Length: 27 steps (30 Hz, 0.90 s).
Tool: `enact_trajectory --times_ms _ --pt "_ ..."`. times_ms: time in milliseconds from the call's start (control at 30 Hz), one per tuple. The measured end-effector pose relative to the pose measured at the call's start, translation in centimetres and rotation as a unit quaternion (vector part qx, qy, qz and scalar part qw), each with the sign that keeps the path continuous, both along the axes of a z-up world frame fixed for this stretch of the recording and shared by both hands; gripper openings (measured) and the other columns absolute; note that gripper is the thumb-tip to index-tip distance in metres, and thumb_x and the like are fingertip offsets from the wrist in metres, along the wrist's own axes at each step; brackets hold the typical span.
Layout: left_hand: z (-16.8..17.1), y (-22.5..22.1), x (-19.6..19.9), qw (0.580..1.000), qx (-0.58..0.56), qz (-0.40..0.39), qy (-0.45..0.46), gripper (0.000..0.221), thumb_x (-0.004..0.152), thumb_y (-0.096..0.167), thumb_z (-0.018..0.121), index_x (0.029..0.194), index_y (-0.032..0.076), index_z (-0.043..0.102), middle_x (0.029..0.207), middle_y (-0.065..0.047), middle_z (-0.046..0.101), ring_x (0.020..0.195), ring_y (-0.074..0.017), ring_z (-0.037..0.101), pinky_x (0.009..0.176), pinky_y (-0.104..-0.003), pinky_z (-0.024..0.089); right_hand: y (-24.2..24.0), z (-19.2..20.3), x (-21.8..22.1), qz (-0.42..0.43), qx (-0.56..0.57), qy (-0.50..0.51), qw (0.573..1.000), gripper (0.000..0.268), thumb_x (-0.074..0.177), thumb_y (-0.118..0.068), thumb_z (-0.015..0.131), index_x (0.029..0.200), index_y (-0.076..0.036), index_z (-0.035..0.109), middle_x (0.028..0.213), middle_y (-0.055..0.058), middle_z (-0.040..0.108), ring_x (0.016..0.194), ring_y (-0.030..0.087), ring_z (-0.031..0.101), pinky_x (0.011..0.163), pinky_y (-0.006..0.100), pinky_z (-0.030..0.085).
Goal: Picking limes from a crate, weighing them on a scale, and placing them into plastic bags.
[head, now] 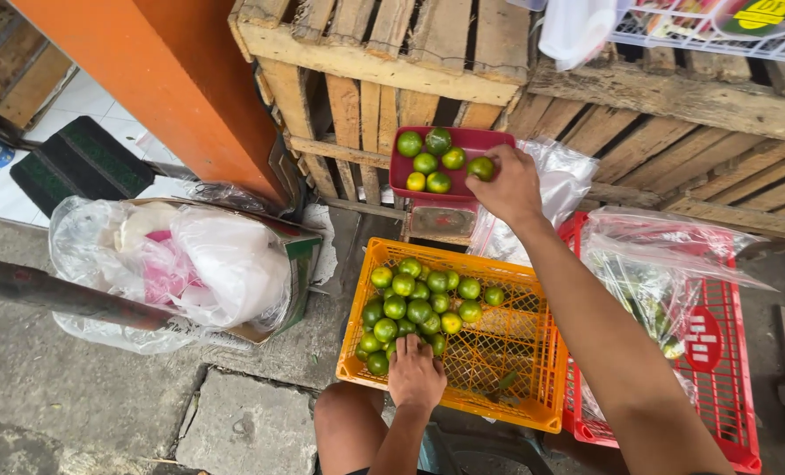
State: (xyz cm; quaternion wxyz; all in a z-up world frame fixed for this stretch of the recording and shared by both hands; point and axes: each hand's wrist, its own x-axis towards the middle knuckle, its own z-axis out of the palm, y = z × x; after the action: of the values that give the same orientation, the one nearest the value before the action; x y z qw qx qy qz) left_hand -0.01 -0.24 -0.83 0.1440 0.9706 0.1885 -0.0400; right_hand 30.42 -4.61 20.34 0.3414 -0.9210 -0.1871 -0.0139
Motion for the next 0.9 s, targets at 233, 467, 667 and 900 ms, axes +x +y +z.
enact_trajectory --times_ms 233,467,667,900 --pt "1.8 -0.1 -0.1 0.998 -0.020 -0.009 0.059 0.031 0.098 0.028 0.053 0.107 0.004 0.071 0.123 -0.012 0.052 0.118 -0.0303 0.049 0.093 -0.046 0.055 -18.4 -7.2 -7.7 -0.116 0.644 0.237 0.718 0.018 0.089 0.004 0.062 0.103 -0.005 0.068 0.098 0.017 0.071 0.083 0.031 0.069 0.064 0.043 0.061" --pt "1.7 -0.4 0.0 0.999 0.014 0.000 0.038 0.021 0.092 0.027 0.055 0.094 0.012 0.069 0.113 -0.008 0.057 0.109 -0.0274 0.053 0.086 -0.042 0.057 -33.9 -12.1 -17.8 -0.256 0.155 0.209 0.931 0.045 0.083 -0.018 0.072 0.125 -0.002 0.068 0.112 0.008 0.074 0.083 0.020 0.074 0.077 0.033 0.056" --pt "-1.1 -0.7 -0.4 0.995 0.078 0.025 -0.057 0.011 0.080 0.027 0.061 0.073 0.020 0.066 0.101 0.002 0.056 0.106 -0.0226 0.055 0.083 -0.035 0.053 -38.8 -19.4 -19.8 -0.215 -0.026 0.178 0.960 0.055 0.068 -0.031 0.088 0.120 -0.021 0.076 0.115 0.010 0.078 0.111 0.034 0.071 0.099 0.045 0.057" --pt "-1.7 -0.8 -0.4 0.993 0.086 0.045 -0.061 0.011 0.079 0.029 0.060 0.074 0.022 0.067 0.104 0.003 0.057 0.111 -0.0212 0.054 0.087 -0.034 0.054 -38.3 -21.2 -17.9 -0.137 -0.270 0.214 0.929 0.050 0.072 -0.042 0.080 0.119 -0.026 0.074 0.112 0.006 0.079 0.109 0.029 0.075 0.099 0.042 0.059"
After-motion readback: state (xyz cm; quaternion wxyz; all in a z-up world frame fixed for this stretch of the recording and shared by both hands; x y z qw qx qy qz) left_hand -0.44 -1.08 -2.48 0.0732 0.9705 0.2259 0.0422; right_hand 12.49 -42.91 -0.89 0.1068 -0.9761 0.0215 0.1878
